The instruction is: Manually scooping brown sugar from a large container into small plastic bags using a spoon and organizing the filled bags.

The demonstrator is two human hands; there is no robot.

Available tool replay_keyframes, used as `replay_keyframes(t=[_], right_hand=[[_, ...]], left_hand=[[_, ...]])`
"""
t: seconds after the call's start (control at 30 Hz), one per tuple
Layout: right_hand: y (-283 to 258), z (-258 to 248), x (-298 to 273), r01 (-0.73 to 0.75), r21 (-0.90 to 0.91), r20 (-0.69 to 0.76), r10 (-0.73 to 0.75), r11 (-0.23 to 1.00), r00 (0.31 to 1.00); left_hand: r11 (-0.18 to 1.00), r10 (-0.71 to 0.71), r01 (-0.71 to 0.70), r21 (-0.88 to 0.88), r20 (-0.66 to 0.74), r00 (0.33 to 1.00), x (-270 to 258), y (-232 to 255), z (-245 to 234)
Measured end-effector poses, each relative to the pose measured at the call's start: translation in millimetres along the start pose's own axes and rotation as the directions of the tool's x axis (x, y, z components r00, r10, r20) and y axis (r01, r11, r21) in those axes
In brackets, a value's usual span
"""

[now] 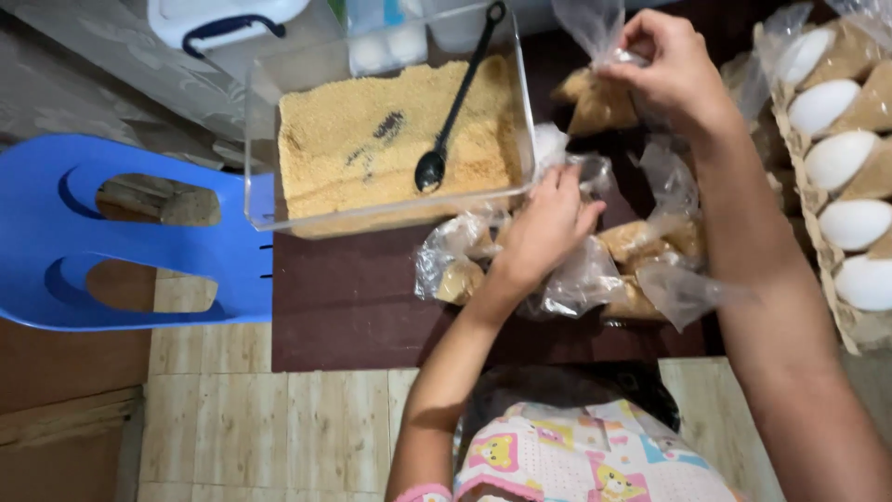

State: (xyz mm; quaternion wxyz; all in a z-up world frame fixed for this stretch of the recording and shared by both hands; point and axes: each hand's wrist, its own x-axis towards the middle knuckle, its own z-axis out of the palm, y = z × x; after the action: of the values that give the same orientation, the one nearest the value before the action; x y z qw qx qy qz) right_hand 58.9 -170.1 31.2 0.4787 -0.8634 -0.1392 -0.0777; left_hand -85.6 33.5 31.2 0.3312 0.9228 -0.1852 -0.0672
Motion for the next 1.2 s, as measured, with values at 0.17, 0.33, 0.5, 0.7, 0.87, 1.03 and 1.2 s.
replay_keyframes(t=[0.17, 0.33, 0.5, 0.7, 0.87, 1.03, 1.2], right_hand=[[10.8, 17.4, 61.7, -0.084, 0.027, 0.027, 0.084, 0.996, 0.996], [33.4, 24.5, 76.8, -0.012, -0.066, -0.033, 0.010, 0.998, 0.999], [29.6, 15.9, 65.8, -0.203, 0.067, 0.009, 0.203, 0.977, 0.979], [26.1, 18.5, 71.0, -0.190, 0.043, 0.061, 0.188, 0.981, 0.980], [-6.1, 4.2, 60.0, -0.030, -0.248, 0.039, 0.041, 0.968, 0.998], [-13.5, -31.4, 19.9, 0.214, -0.443, -0.009, -0.243, 0.871, 0.970], [-80.4, -34.3, -39.3, 0.036, -0.467, 0.356, 0.150, 0.883, 0.922]], left_hand=[[0.988, 0.042, -0.040, -0.148, 0.006, 0.999, -1.0, 0.4, -8.4], [0.982, -0.038, 0.044, -0.186, 0.036, 0.999, -7.8, 1.0, -14.4], [0.995, 0.032, -0.035, -0.090, -0.032, 0.999, -5.4, -7.6, 3.8], [0.999, 0.040, -0.039, 0.018, -0.047, 0.998, -5.0, -1.7, -4.4], [0.997, -0.027, 0.032, -0.072, 0.063, 0.998, -5.4, 8.0, -18.3], [0.997, 0.060, -0.058, 0.048, -0.036, 0.998, -14.1, 16.0, -24.0], [0.995, 0.056, -0.056, -0.079, -0.011, 0.998, -21.0, 8.2, -24.2]])
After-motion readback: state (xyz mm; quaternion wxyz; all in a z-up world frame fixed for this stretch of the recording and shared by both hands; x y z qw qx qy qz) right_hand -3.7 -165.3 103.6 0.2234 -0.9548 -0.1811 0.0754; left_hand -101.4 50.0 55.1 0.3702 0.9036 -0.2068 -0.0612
